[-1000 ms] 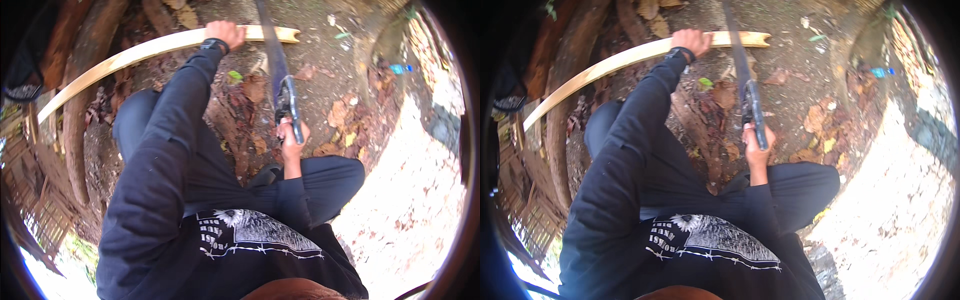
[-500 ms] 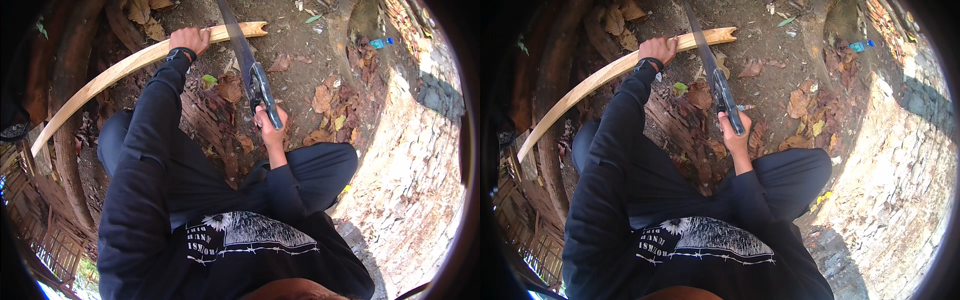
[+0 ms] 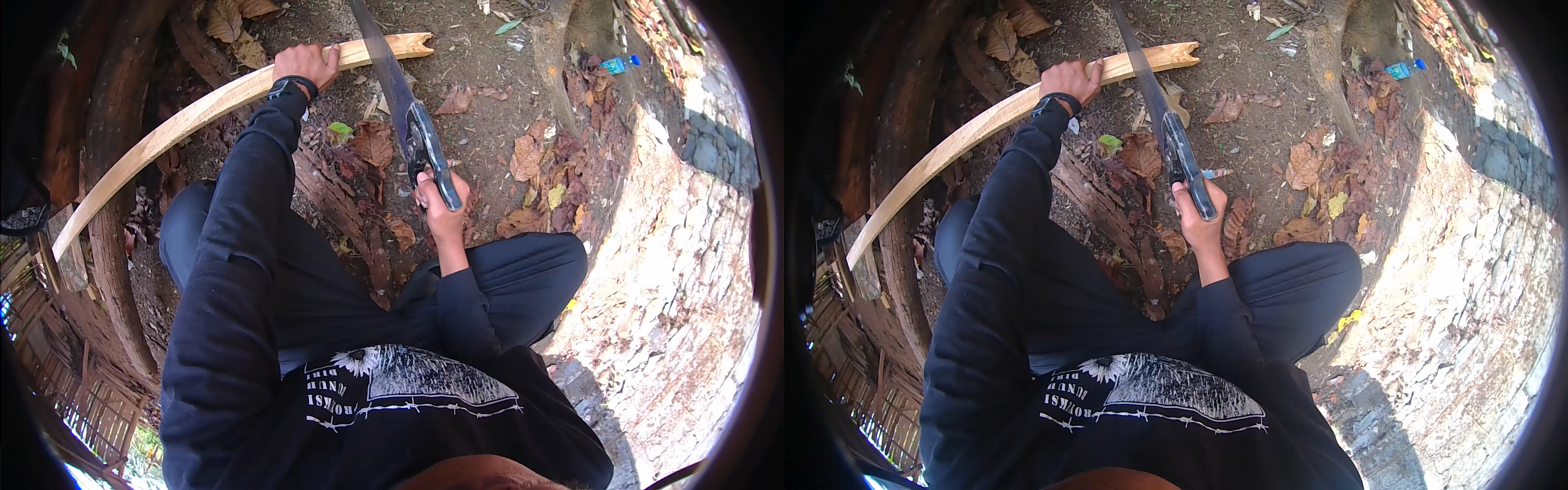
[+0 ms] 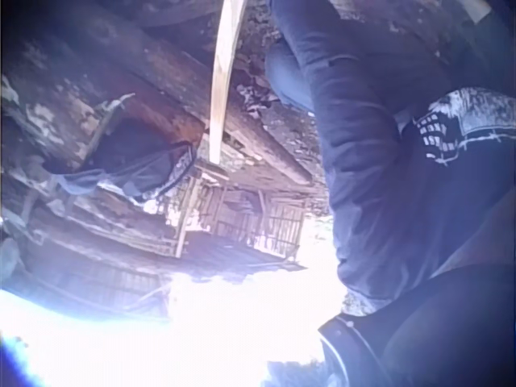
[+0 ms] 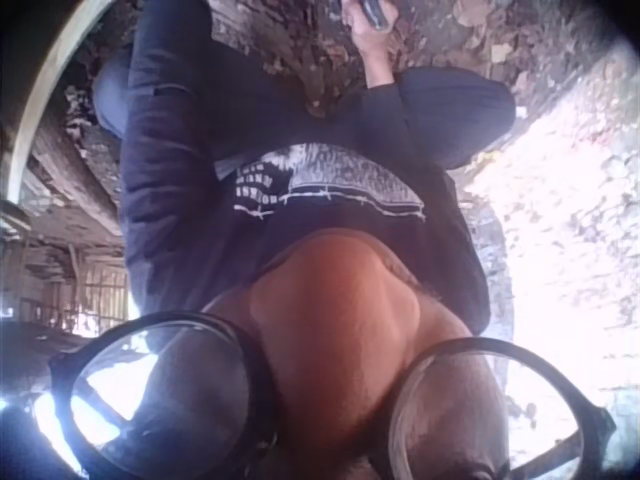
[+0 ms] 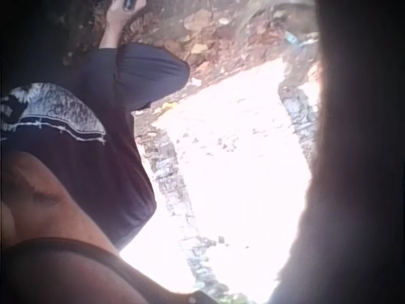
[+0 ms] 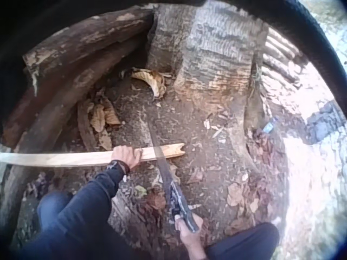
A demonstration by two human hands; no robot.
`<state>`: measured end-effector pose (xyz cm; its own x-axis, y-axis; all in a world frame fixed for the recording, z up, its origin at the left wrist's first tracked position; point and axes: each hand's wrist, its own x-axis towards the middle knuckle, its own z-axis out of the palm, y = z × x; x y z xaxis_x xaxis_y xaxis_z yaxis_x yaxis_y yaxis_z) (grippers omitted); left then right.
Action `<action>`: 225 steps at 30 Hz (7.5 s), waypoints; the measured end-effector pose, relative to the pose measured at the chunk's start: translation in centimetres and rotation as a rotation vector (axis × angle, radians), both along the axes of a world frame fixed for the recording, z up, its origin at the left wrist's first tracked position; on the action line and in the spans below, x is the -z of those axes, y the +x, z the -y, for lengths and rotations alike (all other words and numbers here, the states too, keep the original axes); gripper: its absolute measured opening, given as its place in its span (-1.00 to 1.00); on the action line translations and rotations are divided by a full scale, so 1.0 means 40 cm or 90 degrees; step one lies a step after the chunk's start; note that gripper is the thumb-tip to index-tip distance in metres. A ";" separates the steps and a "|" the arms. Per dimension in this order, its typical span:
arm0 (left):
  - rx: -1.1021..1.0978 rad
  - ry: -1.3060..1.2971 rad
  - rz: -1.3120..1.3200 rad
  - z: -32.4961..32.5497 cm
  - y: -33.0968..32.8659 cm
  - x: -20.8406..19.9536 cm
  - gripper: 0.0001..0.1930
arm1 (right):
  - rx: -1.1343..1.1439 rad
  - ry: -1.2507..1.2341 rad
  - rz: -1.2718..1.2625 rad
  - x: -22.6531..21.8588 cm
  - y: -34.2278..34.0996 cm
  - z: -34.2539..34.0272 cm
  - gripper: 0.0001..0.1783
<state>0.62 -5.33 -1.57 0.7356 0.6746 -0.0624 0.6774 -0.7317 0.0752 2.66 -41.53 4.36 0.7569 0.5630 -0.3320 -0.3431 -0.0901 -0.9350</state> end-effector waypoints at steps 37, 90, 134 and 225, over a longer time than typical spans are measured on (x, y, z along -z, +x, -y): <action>0.016 -0.008 -0.005 -0.005 -0.010 0.009 -0.36 | 0.019 0.028 -0.027 0.032 0.030 -0.096 -0.81; 0.006 -0.043 -0.019 -0.037 0.004 0.005 -0.33 | 0.004 0.009 -0.001 -0.043 -0.043 0.072 -0.90; -0.014 -0.075 -0.061 -0.046 0.014 -0.026 -0.29 | -0.012 -0.049 -0.029 -0.206 -0.046 0.160 -0.85; -0.007 -0.054 -0.050 -0.027 0.012 -0.033 -0.33 | 0.003 -0.056 -0.011 -0.184 -0.114 0.288 -0.91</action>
